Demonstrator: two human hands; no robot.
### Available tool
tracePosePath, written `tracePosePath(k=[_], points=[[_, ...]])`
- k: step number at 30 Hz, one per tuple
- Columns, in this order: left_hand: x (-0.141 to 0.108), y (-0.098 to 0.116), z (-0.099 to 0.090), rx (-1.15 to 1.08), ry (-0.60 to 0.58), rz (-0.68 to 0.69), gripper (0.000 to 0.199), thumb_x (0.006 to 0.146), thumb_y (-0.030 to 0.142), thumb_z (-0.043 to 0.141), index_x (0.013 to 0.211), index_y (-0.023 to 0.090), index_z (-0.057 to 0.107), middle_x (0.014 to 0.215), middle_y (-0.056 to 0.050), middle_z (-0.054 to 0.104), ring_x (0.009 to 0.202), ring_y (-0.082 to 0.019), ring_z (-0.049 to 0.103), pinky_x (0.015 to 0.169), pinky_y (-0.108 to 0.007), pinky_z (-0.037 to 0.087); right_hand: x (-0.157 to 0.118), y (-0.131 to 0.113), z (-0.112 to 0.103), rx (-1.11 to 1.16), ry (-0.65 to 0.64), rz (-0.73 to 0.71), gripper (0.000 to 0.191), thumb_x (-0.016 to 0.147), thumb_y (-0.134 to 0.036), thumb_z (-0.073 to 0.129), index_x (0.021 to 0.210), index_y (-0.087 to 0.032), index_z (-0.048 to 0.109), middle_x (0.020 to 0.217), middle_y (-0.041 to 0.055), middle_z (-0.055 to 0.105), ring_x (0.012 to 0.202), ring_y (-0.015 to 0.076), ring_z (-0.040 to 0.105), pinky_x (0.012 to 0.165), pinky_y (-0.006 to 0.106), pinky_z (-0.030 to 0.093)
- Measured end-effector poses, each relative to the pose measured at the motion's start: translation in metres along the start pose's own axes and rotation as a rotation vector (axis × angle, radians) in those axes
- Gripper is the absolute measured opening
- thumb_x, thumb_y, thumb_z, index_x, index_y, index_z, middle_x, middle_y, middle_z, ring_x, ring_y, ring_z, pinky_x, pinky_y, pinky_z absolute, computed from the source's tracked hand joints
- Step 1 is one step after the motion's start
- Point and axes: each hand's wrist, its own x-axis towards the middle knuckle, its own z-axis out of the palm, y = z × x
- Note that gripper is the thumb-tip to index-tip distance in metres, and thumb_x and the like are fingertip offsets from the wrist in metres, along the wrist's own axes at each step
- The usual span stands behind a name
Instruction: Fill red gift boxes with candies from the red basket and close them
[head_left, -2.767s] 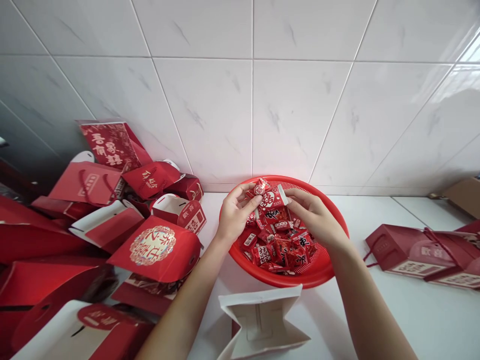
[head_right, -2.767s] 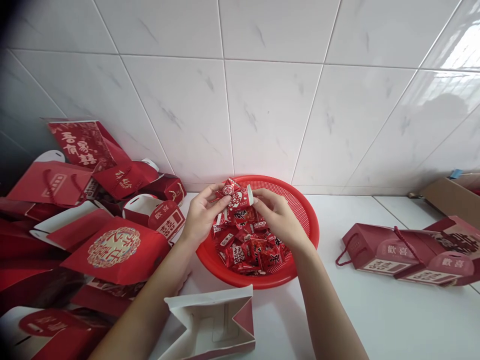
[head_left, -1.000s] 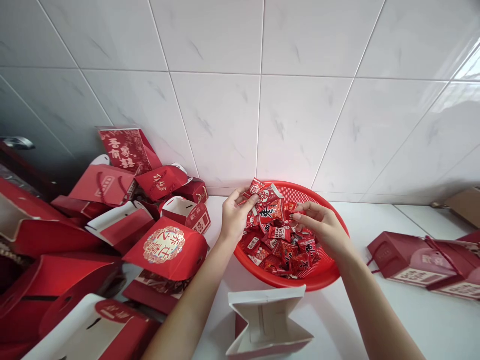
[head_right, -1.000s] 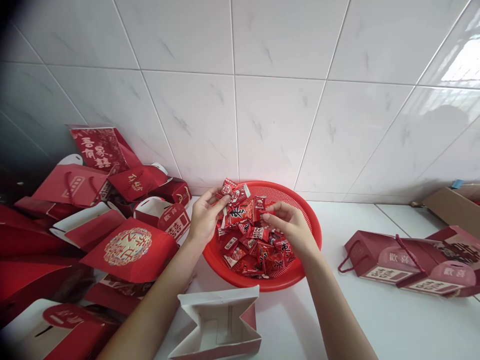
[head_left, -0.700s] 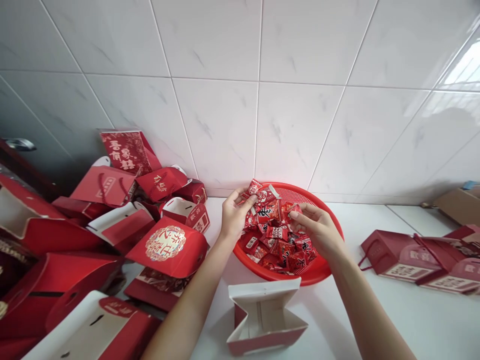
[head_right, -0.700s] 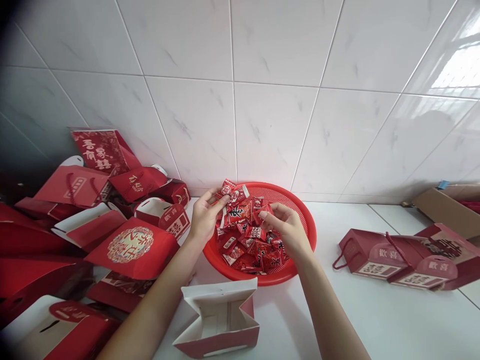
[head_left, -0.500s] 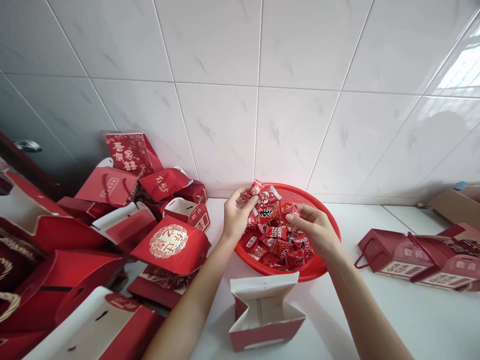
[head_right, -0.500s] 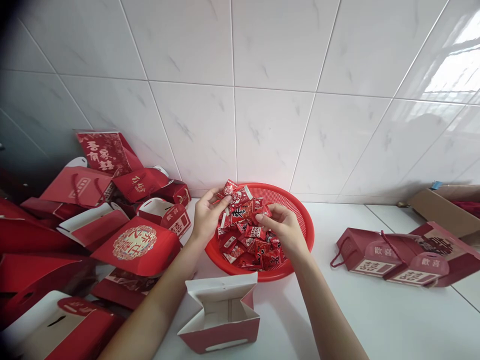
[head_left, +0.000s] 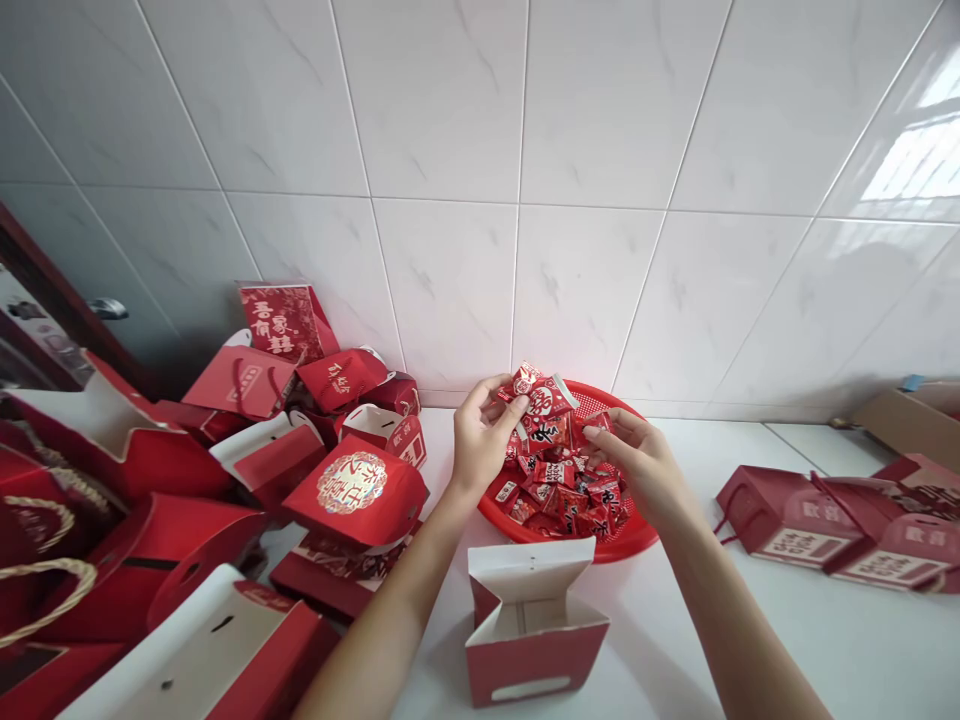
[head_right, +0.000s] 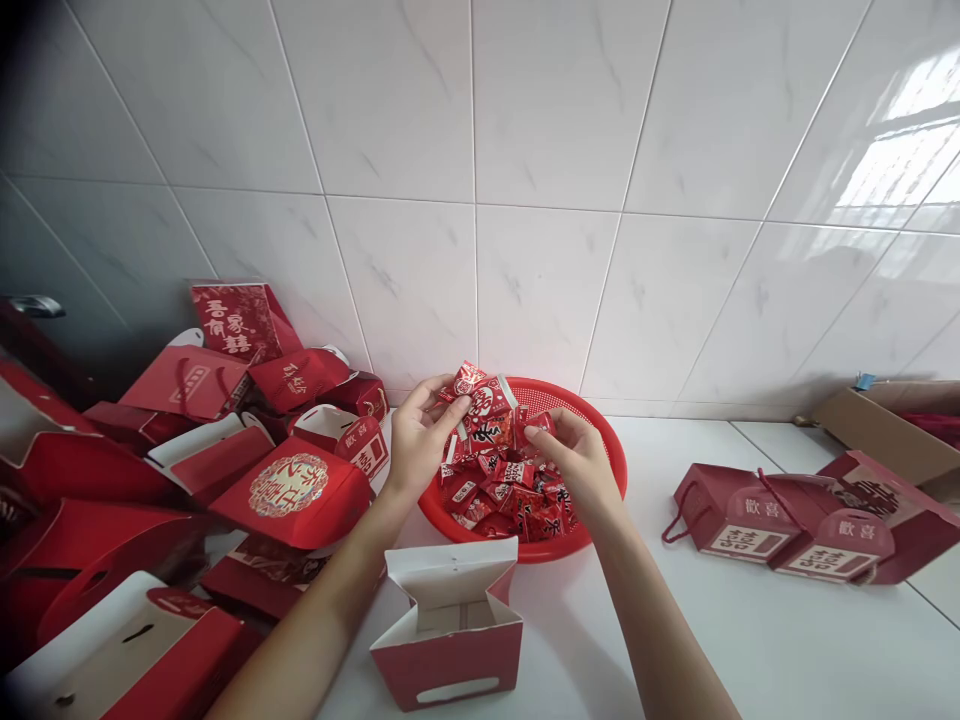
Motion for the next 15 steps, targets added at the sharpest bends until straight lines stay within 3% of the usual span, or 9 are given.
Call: tracePosePath(k=[3, 7, 15], points=[[-0.001, 0.006, 0.000, -0.046, 0.026, -0.016, 0.035, 0.076, 0.037, 0.081, 0.104, 0.017, 0.071, 0.104, -0.009, 0.078, 0.093, -0.021, 0.075, 0.082, -0.031, 0.061, -0.002, -0.002, 0.002, 0.059, -0.006, 0.029, 0.024, 0.079, -0.043, 0.083, 0.086, -0.022, 0.072, 0.089, 0.0024, 0.073, 0.079, 0.0173, 0.065, 0.074, 0.031, 0.053], [-0.001, 0.009, -0.001, -0.048, 0.025, -0.013, 0.036, 0.077, 0.038, 0.080, 0.104, 0.017, 0.070, 0.105, -0.010, 0.078, 0.093, -0.021, 0.076, 0.081, -0.031, 0.061, -0.005, -0.011, 0.004, 0.235, -0.109, 0.069, 0.022, 0.078, -0.040, 0.085, 0.082, -0.022, 0.072, 0.095, 0.0030, 0.073, 0.092, 0.0193, 0.066, 0.089, 0.036, 0.056], [-0.006, 0.004, -0.003, 0.180, -0.066, 0.073, 0.034, 0.086, 0.041, 0.073, 0.111, 0.019, 0.070, 0.110, -0.008, 0.077, 0.090, -0.020, 0.075, 0.073, -0.028, 0.061, -0.011, -0.021, 0.006, 0.294, -0.103, 0.096, 0.022, 0.073, -0.035, 0.089, 0.082, -0.023, 0.074, 0.092, 0.0008, 0.072, 0.090, 0.0171, 0.065, 0.087, 0.034, 0.057]])
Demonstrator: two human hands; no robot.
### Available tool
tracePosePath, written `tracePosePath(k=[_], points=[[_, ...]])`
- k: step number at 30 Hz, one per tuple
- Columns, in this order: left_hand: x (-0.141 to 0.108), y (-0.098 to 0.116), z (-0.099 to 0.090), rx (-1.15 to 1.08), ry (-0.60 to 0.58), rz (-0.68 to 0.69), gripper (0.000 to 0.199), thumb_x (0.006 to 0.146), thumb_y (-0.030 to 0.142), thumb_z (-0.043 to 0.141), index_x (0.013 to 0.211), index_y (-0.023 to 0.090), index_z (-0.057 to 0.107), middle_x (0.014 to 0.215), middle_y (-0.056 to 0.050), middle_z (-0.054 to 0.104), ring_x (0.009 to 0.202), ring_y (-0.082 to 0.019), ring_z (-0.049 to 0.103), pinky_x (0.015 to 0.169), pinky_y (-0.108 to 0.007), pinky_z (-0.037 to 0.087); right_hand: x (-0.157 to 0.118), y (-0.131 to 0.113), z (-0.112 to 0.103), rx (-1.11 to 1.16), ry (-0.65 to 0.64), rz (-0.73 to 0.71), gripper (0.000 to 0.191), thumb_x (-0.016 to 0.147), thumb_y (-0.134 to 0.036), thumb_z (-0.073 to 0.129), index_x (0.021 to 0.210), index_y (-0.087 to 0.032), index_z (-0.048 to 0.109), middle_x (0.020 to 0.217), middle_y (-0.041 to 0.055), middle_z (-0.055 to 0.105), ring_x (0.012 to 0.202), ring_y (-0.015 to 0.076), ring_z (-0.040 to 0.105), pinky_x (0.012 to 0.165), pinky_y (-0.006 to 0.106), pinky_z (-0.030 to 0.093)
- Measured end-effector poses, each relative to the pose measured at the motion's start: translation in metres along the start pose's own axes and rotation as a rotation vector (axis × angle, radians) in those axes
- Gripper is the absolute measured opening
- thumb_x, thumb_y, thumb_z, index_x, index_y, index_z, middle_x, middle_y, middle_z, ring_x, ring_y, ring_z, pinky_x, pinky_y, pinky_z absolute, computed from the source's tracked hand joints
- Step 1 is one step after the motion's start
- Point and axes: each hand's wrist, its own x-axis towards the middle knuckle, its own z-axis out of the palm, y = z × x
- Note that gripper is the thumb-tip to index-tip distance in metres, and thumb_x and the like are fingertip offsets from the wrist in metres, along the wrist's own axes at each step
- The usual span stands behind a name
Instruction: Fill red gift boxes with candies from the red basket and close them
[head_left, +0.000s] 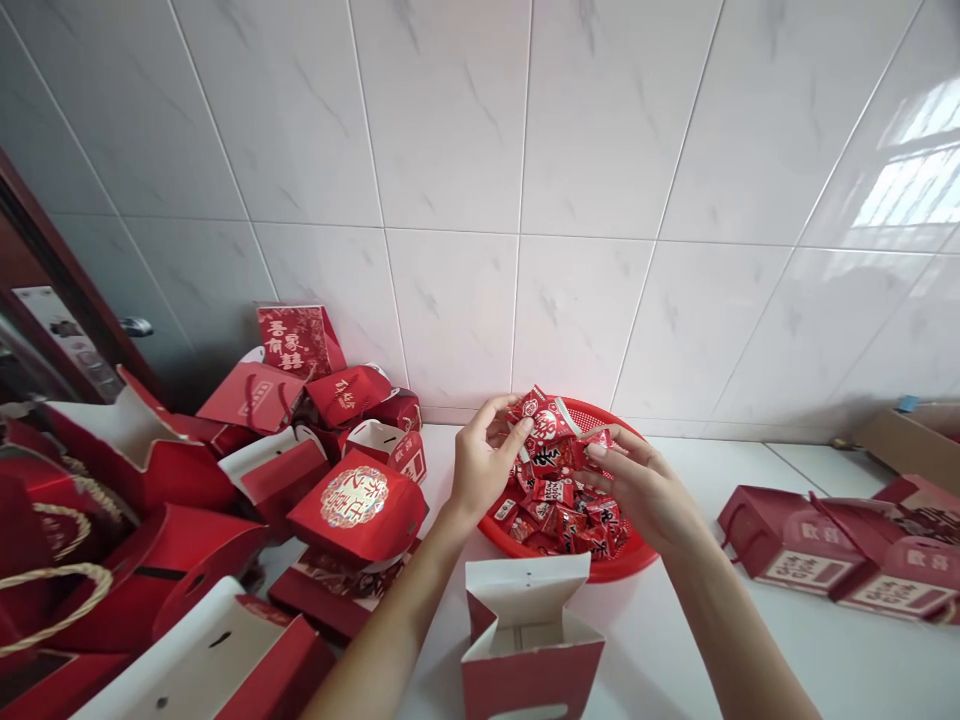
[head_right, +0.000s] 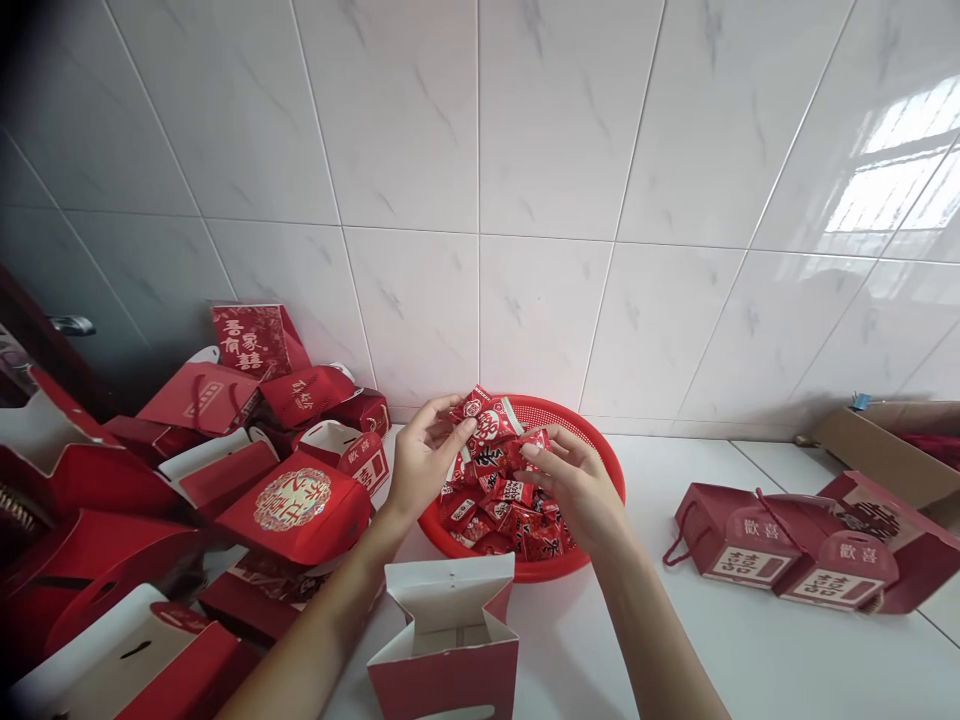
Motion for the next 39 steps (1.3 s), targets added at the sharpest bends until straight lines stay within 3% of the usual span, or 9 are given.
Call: tracePosePath(k=[9, 19, 30, 34, 39], points=[[-0.006, 0.001, 0.003, 0.178, -0.055, 0.086, 0.029, 0.090, 0.040, 0.069, 0.113, 0.023, 0.072, 0.112, -0.005, 0.076, 0.098, -0.020, 0.073, 0.086, -0.031, 0.059, 0.006, 0.014, -0.007, -0.103, 0.036, -0.063, 0.020, 0.073, -0.037, 0.090, 0.082, -0.023, 0.078, 0.088, 0.0018, 0.076, 0.085, 0.0171, 0.069, 0.082, 0.031, 0.058], [-0.002, 0.002, 0.004, 0.022, -0.193, -0.068, 0.035, 0.086, 0.041, 0.071, 0.116, 0.023, 0.070, 0.120, -0.006, 0.074, 0.108, -0.021, 0.071, 0.086, -0.030, 0.059, 0.004, 0.011, -0.006, -0.261, 0.169, -0.059, 0.028, 0.066, -0.042, 0.092, 0.082, -0.021, 0.082, 0.079, 0.0068, 0.080, 0.074, 0.0223, 0.073, 0.070, 0.034, 0.057], [0.002, 0.010, -0.007, 0.037, -0.408, -0.074, 0.035, 0.094, 0.044, 0.063, 0.121, 0.023, 0.062, 0.123, -0.007, 0.072, 0.108, -0.021, 0.070, 0.090, -0.033, 0.058, -0.004, 0.003, 0.003, -0.282, 0.221, -0.123, 0.020, 0.066, -0.039, 0.091, 0.077, -0.024, 0.083, 0.078, 0.0046, 0.080, 0.074, 0.0228, 0.072, 0.070, 0.037, 0.057], [0.001, 0.014, -0.010, 0.069, -0.380, -0.006, 0.033, 0.095, 0.042, 0.063, 0.122, 0.024, 0.062, 0.121, -0.007, 0.073, 0.109, -0.022, 0.070, 0.092, -0.032, 0.057, -0.007, 0.003, 0.007, -0.224, 0.206, -0.137, 0.017, 0.067, -0.037, 0.091, 0.076, -0.025, 0.082, 0.073, 0.0018, 0.077, 0.068, 0.0185, 0.068, 0.066, 0.033, 0.055], [-0.002, 0.029, -0.012, 0.101, -0.246, 0.117, 0.029, 0.095, 0.039, 0.065, 0.120, 0.023, 0.064, 0.118, -0.008, 0.073, 0.101, -0.020, 0.072, 0.089, -0.030, 0.059, -0.012, -0.006, 0.015, -0.100, 0.139, -0.145, 0.019, 0.064, -0.034, 0.092, 0.077, -0.027, 0.081, 0.076, 0.0010, 0.076, 0.071, 0.0185, 0.068, 0.072, 0.035, 0.057]])
